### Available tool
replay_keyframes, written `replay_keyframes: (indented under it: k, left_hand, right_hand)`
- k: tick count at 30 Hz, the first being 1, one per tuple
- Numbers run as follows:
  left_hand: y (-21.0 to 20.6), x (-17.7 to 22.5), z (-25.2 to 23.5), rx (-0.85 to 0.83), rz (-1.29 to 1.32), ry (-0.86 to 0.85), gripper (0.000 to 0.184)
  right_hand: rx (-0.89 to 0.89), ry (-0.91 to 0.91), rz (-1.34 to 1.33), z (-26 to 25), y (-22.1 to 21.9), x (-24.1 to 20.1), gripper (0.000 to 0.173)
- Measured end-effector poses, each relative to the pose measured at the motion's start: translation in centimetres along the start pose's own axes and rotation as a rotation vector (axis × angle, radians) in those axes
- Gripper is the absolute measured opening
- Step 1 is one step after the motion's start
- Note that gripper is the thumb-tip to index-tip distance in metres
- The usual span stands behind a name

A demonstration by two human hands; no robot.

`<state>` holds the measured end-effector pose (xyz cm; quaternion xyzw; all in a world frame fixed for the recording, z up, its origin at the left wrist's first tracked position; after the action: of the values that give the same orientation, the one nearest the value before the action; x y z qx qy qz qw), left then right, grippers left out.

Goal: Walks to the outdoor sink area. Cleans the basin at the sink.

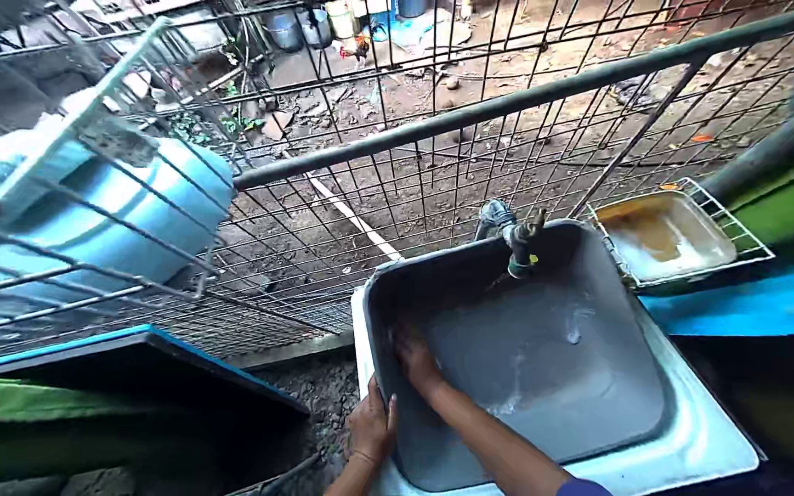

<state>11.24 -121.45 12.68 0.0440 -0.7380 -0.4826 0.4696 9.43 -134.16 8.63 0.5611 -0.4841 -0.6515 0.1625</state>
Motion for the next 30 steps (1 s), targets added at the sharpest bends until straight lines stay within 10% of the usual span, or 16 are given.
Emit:
replay_keyframes:
  k: [3,8,12,20,27,30]
  left_hand:
    - [0.0,0.3,-0.4,-0.047,0.019,0.006,0.062]
    - [-0.1,0.2,-0.1,-0.043,0.042,-0.016,0.063]
    - [0.1,-0.3,-0.5,-0.002,0.021,-0.018,0.059]
    - [-0.5,-0.5,-0.6,-0.276,0.011,0.231,0.061]
    - [-0.6,-0.8,-0.6,-0.289,0.050,0.234,0.062]
    - [-0.6,-0.6,-0.6,-0.282,0.054,0.226,0.062]
  right_hand:
    - [0.118,0.173,0.087,3.2,0.0,1.0,0.029]
    - [0.164,-0.474,-0.088,-7.8,4.0,1.2,0.039]
    - [0.403,-0.186,-0.074,-4.0,1.2,-0.2,0.034]
    - [-0.681,-0.180,0.012,12.0,-5.4,0.4,0.048]
    - [-0.850,-0.564,0.353,19.4,7.3,14.8,0.043]
    - [-0.916,-0.731,0.413,19.8,7.5,12.9,0.061]
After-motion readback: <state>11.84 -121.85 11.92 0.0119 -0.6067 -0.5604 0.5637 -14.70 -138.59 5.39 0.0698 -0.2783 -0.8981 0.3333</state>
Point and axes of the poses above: each hand's wrist, its own z-axis away from the middle knuckle, its own y-axis out of the back of the hand, x = y × z, the point moved 10 cm from there along -z, towards the middle knuckle, and after that the axes turned 9 degrees about z, right-handed, at the moved point
